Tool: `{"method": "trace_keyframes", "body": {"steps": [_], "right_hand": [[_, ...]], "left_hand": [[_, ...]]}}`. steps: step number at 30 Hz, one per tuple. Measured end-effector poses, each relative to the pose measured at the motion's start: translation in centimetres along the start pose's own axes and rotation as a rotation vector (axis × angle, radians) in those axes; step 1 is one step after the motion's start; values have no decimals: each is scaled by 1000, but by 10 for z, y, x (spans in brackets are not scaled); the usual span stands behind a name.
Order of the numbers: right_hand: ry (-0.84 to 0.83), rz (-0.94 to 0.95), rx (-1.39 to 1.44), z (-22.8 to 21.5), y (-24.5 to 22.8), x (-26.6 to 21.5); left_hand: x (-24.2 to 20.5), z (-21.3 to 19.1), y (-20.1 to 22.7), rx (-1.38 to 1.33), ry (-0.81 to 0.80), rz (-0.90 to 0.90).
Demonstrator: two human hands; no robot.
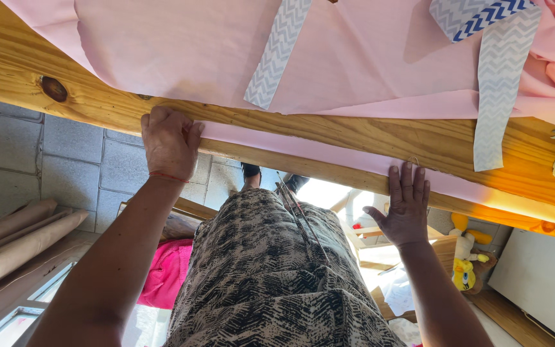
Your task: The person folds and smooths a long pink strip of fabric on a wooden table, aligning its edges and applying pressure by hand.
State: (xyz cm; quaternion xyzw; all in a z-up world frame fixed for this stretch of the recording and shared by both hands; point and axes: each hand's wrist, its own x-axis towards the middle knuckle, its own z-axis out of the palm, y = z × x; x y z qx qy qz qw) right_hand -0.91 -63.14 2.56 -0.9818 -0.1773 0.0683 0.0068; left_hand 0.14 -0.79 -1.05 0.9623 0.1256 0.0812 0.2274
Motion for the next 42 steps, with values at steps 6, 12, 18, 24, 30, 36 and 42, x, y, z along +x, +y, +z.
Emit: {"method": "trace_keyframes", "body": {"steps": [6, 12, 18, 24, 30, 36, 42], "right_hand": [[-1, -31, -37, -11, -5, 2], [33, -65, -74, -20, -7, 4], [43, -76, -46, -16, -5, 3], [9, -79, -42, -22, -6, 5], [3, -75, 1, -22, -7, 6], [25, -66, -10, -15, -6, 4], [-3, -53, 5, -14, -4, 3]], "left_hand": [[-2, -2, 1, 35, 48, 56], [0, -4, 9, -20, 106, 6], [-7, 14, 53, 164, 160, 132], [-51, 22, 195, 156, -335, 610], [-56, 45, 210, 231, -514, 432], [-62, 47, 182, 235, -422, 383], [-55, 24, 170, 206, -434, 410]]}}
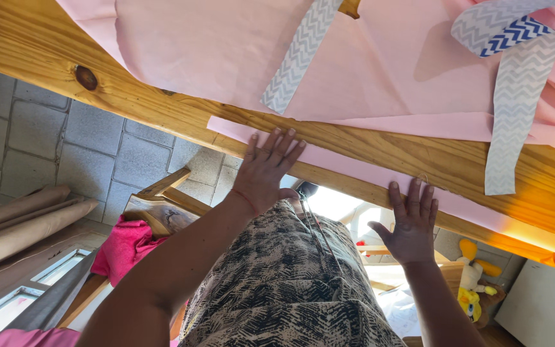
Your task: The person folds and smooths a long pink strip of fabric on a wooden table, aligning its edges and applying pressure by hand.
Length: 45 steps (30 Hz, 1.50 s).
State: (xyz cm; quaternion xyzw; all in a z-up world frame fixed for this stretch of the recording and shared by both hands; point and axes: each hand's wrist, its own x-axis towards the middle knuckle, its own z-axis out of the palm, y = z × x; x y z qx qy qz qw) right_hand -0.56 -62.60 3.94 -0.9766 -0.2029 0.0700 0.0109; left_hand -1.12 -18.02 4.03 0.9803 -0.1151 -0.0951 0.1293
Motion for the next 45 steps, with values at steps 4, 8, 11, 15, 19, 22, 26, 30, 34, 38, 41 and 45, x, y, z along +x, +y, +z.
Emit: {"method": "trace_keyframes", "body": {"steps": [4, 8, 11, 15, 19, 22, 26, 30, 34, 38, 41, 45], "right_hand": [[0, 12, 5, -3, -4, 2], [-2, 26, 12, -2, -3, 1], [-6, 38, 7, -1, -5, 1], [-33, 61, 18, -4, -6, -1], [-40, 73, 10, -8, -9, 1], [-60, 83, 10, -7, -9, 2], [-105, 101, -1, 0, -6, 0], [-127, 112, 3, 4, -7, -1], [-138, 104, -9, 4, -6, -2], [-125, 125, 10, -4, -13, 0], [-104, 128, 24, -11, -26, 3], [-68, 68, 78, -13, -61, 23]], "left_hand": [[-6, -2, -26, 8, -29, -1], [-17, -6, -49, 58, -80, -13], [-19, -10, -52, 86, -89, 6], [-19, -12, -54, 104, -85, 28], [-19, -10, -61, 83, -88, 62], [-19, -13, -61, 100, -104, 52], [-19, -8, -60, 71, -92, 49], [-20, -8, -63, 61, -94, 48], [-20, -8, -64, 72, -111, 41], [-20, -8, -64, 74, -103, 53], [-20, -9, -63, 71, -87, 61], [-20, -10, -64, 56, -72, 70]]}}
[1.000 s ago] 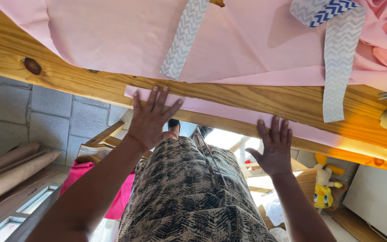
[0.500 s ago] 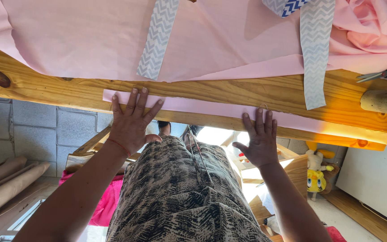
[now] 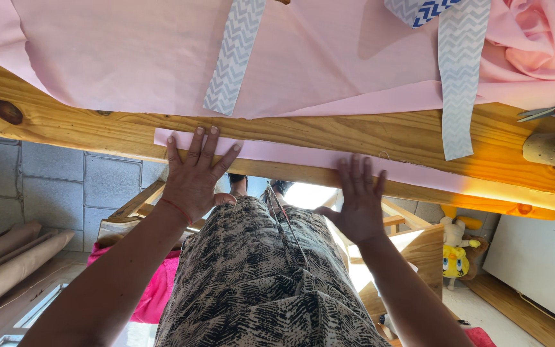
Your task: The person folds and smooths a long pink strip of fabric on a wooden table, aligning its edges and applying pressure by hand.
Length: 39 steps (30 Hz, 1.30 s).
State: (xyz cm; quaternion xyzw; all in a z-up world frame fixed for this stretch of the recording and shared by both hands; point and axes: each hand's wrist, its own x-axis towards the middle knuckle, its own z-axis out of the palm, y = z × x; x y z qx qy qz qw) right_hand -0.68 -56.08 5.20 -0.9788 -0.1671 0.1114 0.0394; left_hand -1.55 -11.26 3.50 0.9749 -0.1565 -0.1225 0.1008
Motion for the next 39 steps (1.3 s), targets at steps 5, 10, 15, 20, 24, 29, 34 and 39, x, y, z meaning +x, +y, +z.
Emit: {"method": "trace_keyframes", "body": {"steps": [5, 10, 15, 20, 24, 29, 34, 39], "right_hand": [[32, -160, 62, 13, -54, 37], [65, -252, -17, 18, -83, 60], [65, -278, -34, 15, -86, 62], [65, -274, -49, 20, -86, 63], [65, -271, -44, 16, -88, 62], [78, -282, -87, 30, -83, 60], [53, -275, -95, 28, -86, 62], [8, -270, -74, 21, -87, 62]], "left_hand": [[1, -4, 2, -4, -25, -6], [2, -2, 1, 2, -28, -11], [0, 0, -1, 21, -30, -22], [3, -3, 15, 46, 8, 14], [27, 11, 59, -33, -68, 177], [42, 17, 91, 78, 16, 216], [43, 17, 91, 105, 34, 215], [41, 14, 88, 118, 65, 206]]}}
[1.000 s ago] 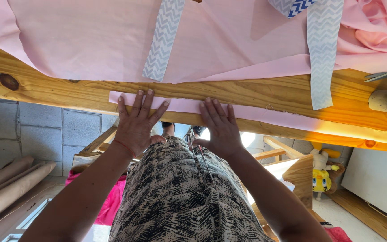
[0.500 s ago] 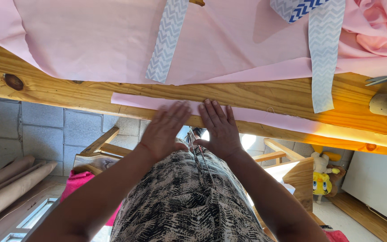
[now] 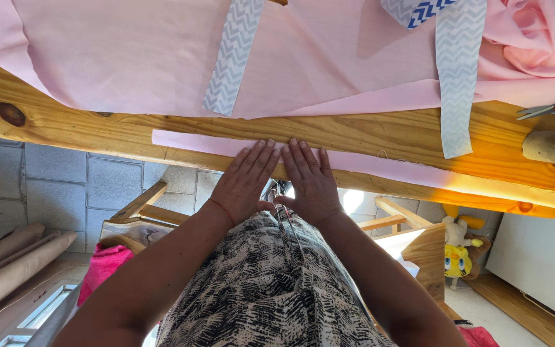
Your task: The person folds and smooths a long pink strip of fabric on a wooden table, aligning its edges and applying pressure by hand.
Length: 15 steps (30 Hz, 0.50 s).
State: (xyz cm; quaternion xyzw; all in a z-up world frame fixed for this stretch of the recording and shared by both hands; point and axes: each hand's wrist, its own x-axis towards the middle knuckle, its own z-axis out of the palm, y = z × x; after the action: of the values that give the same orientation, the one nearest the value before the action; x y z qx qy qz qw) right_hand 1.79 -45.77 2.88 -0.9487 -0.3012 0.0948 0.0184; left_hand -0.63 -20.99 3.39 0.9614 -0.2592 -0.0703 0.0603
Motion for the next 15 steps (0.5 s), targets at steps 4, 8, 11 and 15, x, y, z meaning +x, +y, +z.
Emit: {"method": "trace_keyframes", "body": {"steps": [4, 8, 11, 15], "right_hand": [[-3, 5, 2, -2, 0, 0], [-32, 29, -8, -5, 4, -7], [-49, 79, -1, -4, 16, -13], [-66, 157, 13, -3, 32, -28]], "left_hand": [[0, -1, 0, -8, 8, -5], [-2, 4, 2, -3, -1, -7], [0, 7, 0, 16, 6, -8], [-1, 9, 0, 13, 14, -4]]}}
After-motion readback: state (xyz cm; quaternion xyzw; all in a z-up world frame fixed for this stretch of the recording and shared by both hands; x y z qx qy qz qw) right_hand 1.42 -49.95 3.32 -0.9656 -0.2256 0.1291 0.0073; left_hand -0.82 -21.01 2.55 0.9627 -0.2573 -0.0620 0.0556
